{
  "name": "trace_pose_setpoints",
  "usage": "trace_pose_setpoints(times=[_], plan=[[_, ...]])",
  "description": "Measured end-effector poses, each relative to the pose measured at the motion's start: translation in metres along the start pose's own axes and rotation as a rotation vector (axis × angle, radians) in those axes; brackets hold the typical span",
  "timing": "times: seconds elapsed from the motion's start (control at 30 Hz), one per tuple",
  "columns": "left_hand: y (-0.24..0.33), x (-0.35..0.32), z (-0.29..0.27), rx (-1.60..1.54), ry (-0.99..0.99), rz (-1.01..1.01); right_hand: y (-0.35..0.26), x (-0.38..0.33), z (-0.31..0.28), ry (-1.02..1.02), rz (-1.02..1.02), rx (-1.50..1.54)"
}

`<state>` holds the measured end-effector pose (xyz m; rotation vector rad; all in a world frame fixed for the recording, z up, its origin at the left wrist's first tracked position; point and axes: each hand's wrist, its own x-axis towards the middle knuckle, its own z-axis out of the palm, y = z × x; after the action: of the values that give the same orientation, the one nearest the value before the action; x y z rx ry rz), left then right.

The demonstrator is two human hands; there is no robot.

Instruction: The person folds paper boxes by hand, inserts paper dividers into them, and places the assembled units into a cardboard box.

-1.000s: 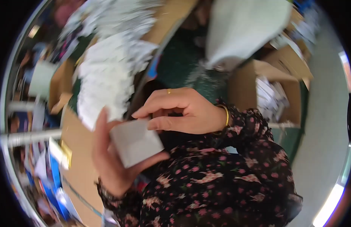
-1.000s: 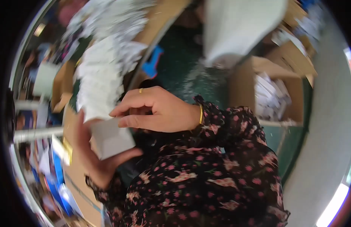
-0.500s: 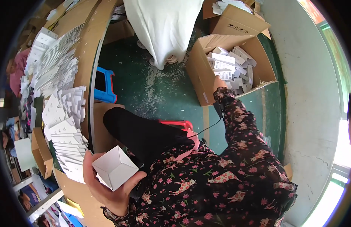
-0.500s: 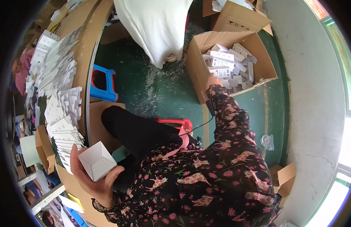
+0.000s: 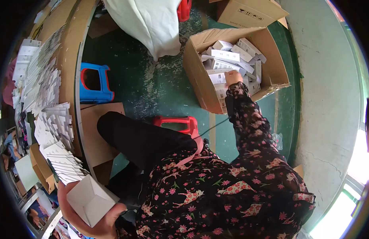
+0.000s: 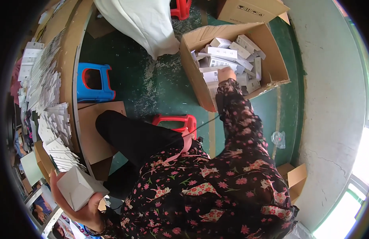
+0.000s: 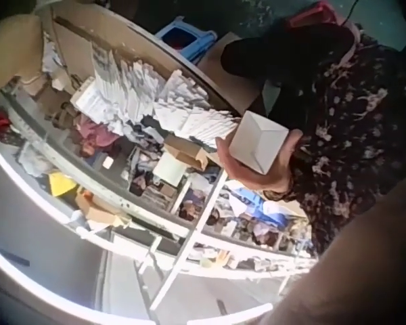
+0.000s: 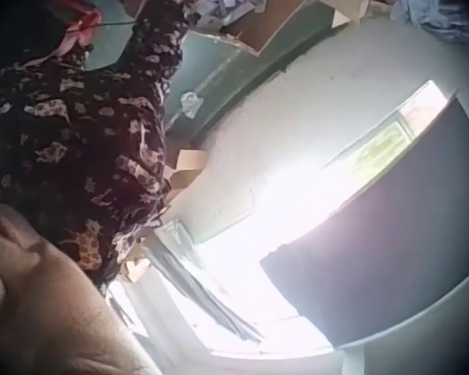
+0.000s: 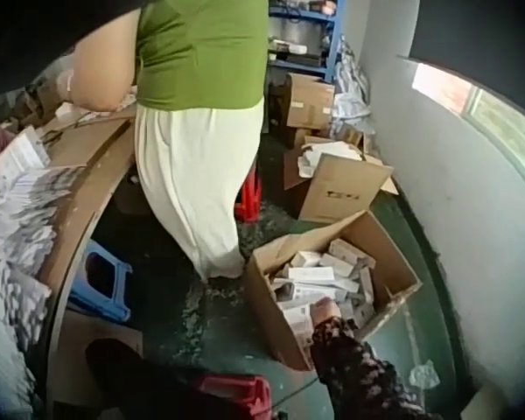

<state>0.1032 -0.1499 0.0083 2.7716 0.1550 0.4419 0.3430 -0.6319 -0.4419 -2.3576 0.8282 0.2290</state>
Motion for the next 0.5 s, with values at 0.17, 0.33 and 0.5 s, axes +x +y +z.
trace_pose_setpoints(times=[0.17,0.33,0.5], plan=[[-0.001,0.004,-0.001,0.018,-0.004,-0.025,0.028,0.0,0.023,0.167,0.023,-0.676],[0.003,-0.005,0.004,-0.069,-0.03,-0.115,0.045,-0.003,0.032,0.073,0.213,-0.36],[-0.001,-0.006,0.01,-0.232,-0.13,-0.162,0.074,0.015,0.037,0.017,0.372,-0.124]])
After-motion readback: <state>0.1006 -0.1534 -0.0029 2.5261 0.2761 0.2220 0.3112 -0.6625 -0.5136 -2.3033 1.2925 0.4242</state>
